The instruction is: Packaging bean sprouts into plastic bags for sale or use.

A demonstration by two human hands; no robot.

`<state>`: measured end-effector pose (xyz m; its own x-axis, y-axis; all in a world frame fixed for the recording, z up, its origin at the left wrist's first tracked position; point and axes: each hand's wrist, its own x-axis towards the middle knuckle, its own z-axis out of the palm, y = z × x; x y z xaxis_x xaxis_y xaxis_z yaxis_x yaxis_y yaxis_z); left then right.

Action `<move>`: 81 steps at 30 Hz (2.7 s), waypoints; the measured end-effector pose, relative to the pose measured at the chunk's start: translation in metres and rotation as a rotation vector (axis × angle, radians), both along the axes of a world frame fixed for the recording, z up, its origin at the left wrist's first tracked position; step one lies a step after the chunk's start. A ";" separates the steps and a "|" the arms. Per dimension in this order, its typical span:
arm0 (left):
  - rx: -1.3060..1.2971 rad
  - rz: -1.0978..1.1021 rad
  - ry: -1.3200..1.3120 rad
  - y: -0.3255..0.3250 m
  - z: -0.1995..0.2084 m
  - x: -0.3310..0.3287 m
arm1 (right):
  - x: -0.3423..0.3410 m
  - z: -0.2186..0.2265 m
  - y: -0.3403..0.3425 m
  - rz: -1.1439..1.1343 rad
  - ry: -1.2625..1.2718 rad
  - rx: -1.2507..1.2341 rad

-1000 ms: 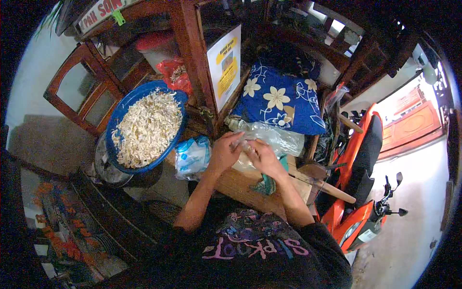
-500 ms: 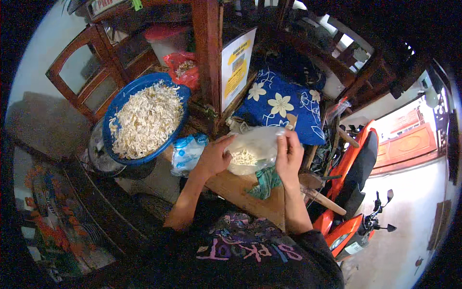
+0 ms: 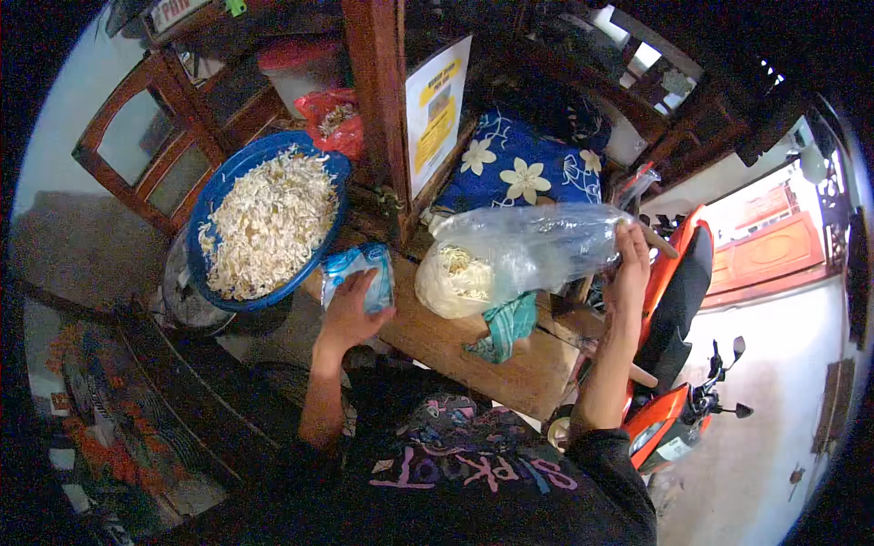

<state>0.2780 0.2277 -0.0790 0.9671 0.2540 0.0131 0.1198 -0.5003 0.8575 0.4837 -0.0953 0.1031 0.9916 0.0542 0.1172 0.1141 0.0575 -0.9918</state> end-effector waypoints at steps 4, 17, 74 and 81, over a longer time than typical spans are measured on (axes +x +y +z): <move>0.553 -0.066 0.395 -0.013 -0.029 -0.019 | -0.009 -0.035 -0.023 0.044 -0.078 0.034; 0.132 0.241 -0.039 0.005 0.034 -0.002 | -0.024 -0.122 -0.161 -0.386 0.162 -0.471; -0.188 0.382 -0.110 0.018 0.079 0.025 | 0.067 -0.152 -0.001 0.593 -0.669 -1.657; -0.298 0.251 -0.170 0.074 0.087 0.049 | -0.032 -0.046 0.021 0.404 -0.338 -1.101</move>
<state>0.3271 0.3021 0.0077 0.8651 0.4983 0.0576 0.0507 -0.2011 0.9782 0.4517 -0.0745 0.0573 0.8092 0.5842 0.0629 0.5438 -0.7040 -0.4568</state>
